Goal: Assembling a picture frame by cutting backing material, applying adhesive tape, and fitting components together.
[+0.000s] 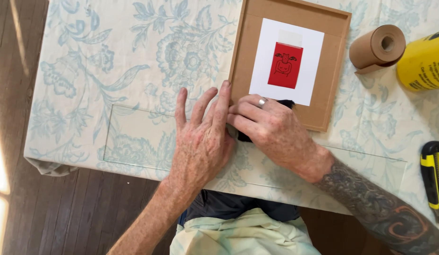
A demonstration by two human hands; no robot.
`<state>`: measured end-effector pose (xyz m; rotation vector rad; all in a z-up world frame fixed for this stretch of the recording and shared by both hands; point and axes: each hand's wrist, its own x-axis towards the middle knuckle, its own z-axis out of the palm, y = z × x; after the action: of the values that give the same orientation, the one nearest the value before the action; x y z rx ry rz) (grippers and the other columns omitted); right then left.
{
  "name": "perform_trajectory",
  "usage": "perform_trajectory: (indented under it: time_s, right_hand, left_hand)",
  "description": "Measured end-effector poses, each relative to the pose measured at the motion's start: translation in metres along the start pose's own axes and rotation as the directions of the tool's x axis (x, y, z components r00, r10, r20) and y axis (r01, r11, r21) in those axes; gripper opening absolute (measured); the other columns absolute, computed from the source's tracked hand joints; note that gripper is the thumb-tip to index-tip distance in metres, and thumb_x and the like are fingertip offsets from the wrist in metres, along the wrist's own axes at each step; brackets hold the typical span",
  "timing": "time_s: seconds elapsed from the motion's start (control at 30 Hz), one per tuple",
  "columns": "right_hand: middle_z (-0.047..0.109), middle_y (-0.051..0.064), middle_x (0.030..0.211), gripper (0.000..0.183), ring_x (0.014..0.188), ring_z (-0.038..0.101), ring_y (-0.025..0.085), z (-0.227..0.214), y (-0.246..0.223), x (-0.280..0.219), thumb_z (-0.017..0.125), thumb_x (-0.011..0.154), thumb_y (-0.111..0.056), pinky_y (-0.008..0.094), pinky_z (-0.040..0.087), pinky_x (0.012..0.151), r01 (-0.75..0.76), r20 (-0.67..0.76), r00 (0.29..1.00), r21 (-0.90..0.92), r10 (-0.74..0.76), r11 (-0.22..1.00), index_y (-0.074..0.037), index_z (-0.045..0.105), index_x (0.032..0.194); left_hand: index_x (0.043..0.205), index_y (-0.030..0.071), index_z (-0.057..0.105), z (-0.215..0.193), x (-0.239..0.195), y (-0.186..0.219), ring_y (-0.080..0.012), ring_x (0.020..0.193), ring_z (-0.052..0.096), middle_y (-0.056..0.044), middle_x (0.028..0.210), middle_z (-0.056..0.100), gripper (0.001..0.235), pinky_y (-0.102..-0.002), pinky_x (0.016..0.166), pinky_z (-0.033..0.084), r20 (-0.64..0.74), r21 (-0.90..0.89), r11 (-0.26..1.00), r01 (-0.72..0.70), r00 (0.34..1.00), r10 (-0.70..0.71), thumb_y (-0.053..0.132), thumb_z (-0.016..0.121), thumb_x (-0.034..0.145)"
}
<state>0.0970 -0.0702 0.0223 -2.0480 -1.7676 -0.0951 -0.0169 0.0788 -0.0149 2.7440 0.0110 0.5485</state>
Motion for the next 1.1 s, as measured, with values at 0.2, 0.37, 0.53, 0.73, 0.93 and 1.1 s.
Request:
perform_trajectory:
  time_s: [0.2,0.37,0.53,0.73,0.93,1.1]
  right_hand:
    - [0.075,0.012,0.11,0.014,0.101,0.069,0.03,-0.017,0.005,-0.033,0.067,0.097,0.0,0.041,0.057,0.088,-0.068,0.053,0.996,-0.054,0.071,0.996,-0.002,0.074,0.109]
    - [0.069,0.012,0.111,0.01,0.102,0.065,0.031,0.016,-0.009,-0.003,0.058,0.1,-0.002,0.041,0.052,0.088,-0.089,-0.057,0.995,-0.023,0.087,0.996,-0.002,0.067,0.105]
    - [0.076,0.01,0.108,0.015,0.1,0.068,0.027,-0.003,-0.002,-0.047,0.075,0.092,0.001,0.042,0.052,0.092,-0.173,-0.059,0.984,-0.088,0.169,0.981,-0.005,0.075,0.107]
    - [0.079,0.008,0.111,0.021,0.102,0.07,0.027,-0.045,0.013,-0.119,0.074,0.09,0.003,0.043,0.049,0.091,-0.286,0.003,0.957,-0.158,0.29,0.945,-0.006,0.077,0.108]
    - [0.076,0.011,0.111,0.021,0.1,0.072,0.026,-0.075,0.026,-0.128,0.072,0.092,-0.009,0.046,0.057,0.098,-0.33,0.053,0.942,-0.03,0.331,0.943,-0.006,0.074,0.113]
    - [0.074,0.019,0.117,0.02,0.106,0.071,0.031,-0.102,0.045,-0.132,0.071,0.093,0.003,0.043,0.06,0.098,-0.354,0.047,0.933,-0.062,0.358,0.933,0.001,0.074,0.113]
  left_hand:
    - [0.155,-0.004,0.036,-0.001,-0.004,0.0,-0.0261,0.137,0.056,-0.007,0.145,0.064,0.084,-0.066,0.124,0.024,0.035,0.017,1.0,0.004,0.999,-0.004,0.007,0.062,0.076]
    - [0.154,-0.005,0.037,0.0,-0.003,-0.001,-0.0307,0.135,0.056,-0.011,0.157,0.052,0.077,-0.068,0.125,0.017,0.099,-0.045,0.998,-0.044,0.994,0.048,0.027,0.062,0.089]
    - [0.154,-0.005,0.048,0.002,-0.004,0.006,-0.0279,0.13,0.062,-0.009,0.128,0.071,0.075,-0.07,0.123,0.018,0.067,0.176,0.982,-0.062,0.996,0.05,0.009,0.061,0.082]
    - [0.156,-0.004,0.043,0.003,-0.003,0.005,-0.0284,0.13,0.061,-0.007,0.127,0.071,0.077,-0.07,0.123,0.019,0.08,0.181,0.981,-0.066,0.995,0.052,0.008,0.061,0.082]
    - [0.157,-0.008,0.026,-0.005,-0.011,0.013,-0.0371,0.147,0.045,-0.018,0.156,0.053,0.077,-0.071,0.124,0.014,0.139,-0.061,0.995,0.079,0.988,-0.07,0.02,0.06,0.094]
    - [0.161,0.003,0.031,0.017,-0.026,0.028,-0.0346,0.158,0.025,-0.02,0.169,0.027,0.084,-0.06,0.127,0.01,0.273,0.052,0.998,0.046,0.96,-0.059,0.033,0.066,0.091]
